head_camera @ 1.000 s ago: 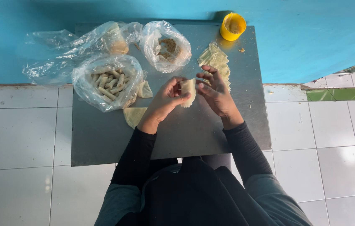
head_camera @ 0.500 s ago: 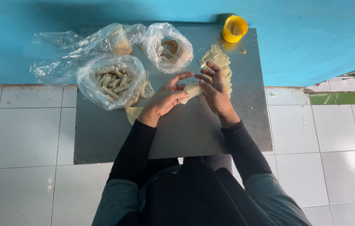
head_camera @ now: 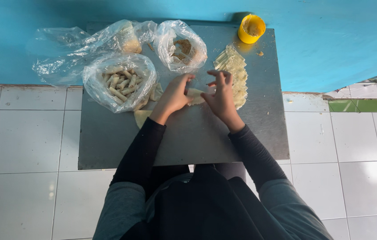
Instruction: The person sits at a small metal table and folds triangular pastry wrappers around a spoonful of filling taken from a plastic bag, pinching the edges closed by hand. Each finished folded pastry is placed onto a growing stack of folded pieces on the table.
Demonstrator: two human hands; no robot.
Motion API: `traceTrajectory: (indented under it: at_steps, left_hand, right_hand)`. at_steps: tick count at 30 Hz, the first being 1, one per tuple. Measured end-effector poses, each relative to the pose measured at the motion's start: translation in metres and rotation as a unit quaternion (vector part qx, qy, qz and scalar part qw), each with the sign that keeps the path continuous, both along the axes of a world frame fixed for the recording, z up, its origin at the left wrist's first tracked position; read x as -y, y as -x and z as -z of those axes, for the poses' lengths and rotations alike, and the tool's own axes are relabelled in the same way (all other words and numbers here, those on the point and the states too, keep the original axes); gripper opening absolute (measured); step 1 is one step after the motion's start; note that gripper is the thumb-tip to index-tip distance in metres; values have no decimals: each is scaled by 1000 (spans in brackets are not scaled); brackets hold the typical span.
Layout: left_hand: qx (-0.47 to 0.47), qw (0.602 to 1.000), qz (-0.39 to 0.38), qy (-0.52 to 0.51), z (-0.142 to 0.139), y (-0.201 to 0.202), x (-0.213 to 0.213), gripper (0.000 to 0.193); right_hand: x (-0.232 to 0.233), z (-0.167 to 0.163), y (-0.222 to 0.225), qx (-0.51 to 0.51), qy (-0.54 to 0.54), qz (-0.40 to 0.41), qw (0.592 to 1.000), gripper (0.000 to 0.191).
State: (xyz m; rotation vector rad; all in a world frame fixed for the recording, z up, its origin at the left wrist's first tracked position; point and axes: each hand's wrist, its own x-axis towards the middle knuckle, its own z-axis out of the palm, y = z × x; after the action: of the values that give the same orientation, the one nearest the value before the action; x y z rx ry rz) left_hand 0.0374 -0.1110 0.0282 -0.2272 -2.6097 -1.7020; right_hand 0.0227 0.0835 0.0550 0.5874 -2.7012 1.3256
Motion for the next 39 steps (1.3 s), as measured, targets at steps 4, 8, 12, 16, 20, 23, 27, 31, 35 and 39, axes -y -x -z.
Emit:
traceTrajectory:
  at_steps: [4, 8, 12, 16, 20, 23, 27, 31, 35, 39]
  left_hand:
    - [-144, 978, -47, 143, -4, -12, -4, 70]
    - [-117, 976, -94, 159, -6, -25, -1, 62]
    - [-40, 965, -156, 205, -3, -39, -7, 37]
    - [-37, 963, -164, 209, 1, -43, -11, 25]
    - [-54, 960, -168, 218, 2, -45, -10, 24]
    - [-73, 955, -180, 226, 4, -48, -13, 27]
    - [-98, 941, -176, 270, 11, -48, -21, 18]
    - [-107, 951, -182, 225, 12, -45, -26, 14]
    - [-114, 981, -153, 30, 2, -32, -20, 15]
    - [-168, 974, -132, -77, -10, -9, -13, 17]
  right_hand:
    - [-2, -4, -14, -176, -86, 5, 981, 69]
    - [-17, -6, -6, 68, 110, -75, 989, 58]
    - [-13, 2, 1, 226, 175, -188, 940, 59]
    - [-4, 6, -1, 159, 74, -168, 970, 56]
    - [-11, -2, -6, 24, -50, -136, 989, 56]
    - [-17, -6, -7, -20, -46, -72, 996, 42]
    - [-10, 0, -10, -139, -130, -27, 981, 30]
    - [0, 8, -8, -138, -143, -19, 980, 22]
    - [4, 7, 5, -34, -37, -31, 998, 23]
    - [1, -2, 26, -8, 105, -21, 994, 26]
